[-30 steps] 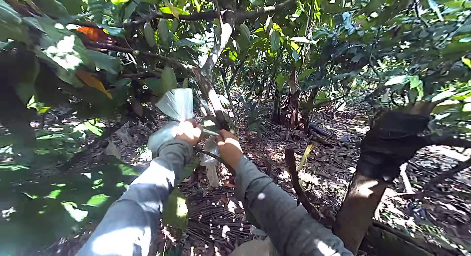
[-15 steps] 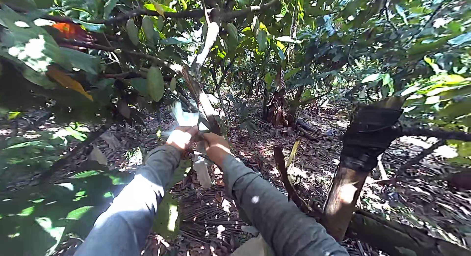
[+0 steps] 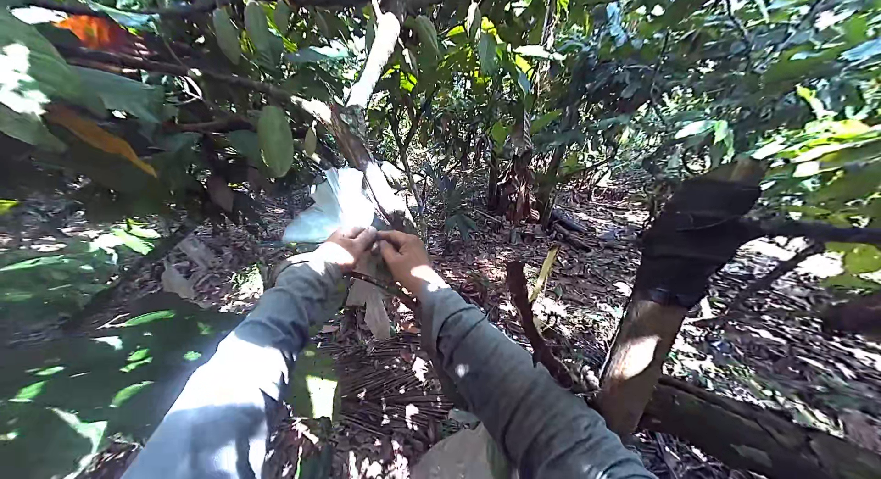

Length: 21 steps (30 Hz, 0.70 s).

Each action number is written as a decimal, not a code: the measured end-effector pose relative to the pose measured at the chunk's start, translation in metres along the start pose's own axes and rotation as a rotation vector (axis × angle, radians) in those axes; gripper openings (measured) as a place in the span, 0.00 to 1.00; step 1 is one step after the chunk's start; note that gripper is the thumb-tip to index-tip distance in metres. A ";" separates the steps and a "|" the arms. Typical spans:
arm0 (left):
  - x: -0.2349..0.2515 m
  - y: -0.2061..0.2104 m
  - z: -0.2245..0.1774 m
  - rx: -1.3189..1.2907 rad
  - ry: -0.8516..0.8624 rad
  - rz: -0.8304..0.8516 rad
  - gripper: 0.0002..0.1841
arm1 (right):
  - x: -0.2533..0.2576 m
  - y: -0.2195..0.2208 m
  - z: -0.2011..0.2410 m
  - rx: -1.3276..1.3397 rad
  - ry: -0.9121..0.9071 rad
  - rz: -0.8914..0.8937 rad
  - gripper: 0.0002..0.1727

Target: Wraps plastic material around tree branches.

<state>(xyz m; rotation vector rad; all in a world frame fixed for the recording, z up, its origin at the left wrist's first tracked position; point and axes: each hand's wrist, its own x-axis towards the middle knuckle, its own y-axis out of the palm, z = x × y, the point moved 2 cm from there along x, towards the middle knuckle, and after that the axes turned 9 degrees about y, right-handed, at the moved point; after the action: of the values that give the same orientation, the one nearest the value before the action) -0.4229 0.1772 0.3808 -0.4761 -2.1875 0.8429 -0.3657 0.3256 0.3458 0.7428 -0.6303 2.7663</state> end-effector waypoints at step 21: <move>-0.007 0.007 0.017 -0.433 -0.295 -0.094 0.18 | -0.004 0.002 0.003 -0.158 0.079 0.043 0.13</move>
<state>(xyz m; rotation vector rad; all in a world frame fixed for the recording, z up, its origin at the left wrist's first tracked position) -0.4299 0.1712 0.3635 -0.4730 -2.6573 0.4025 -0.3615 0.3223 0.3452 0.5905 -0.8463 2.7282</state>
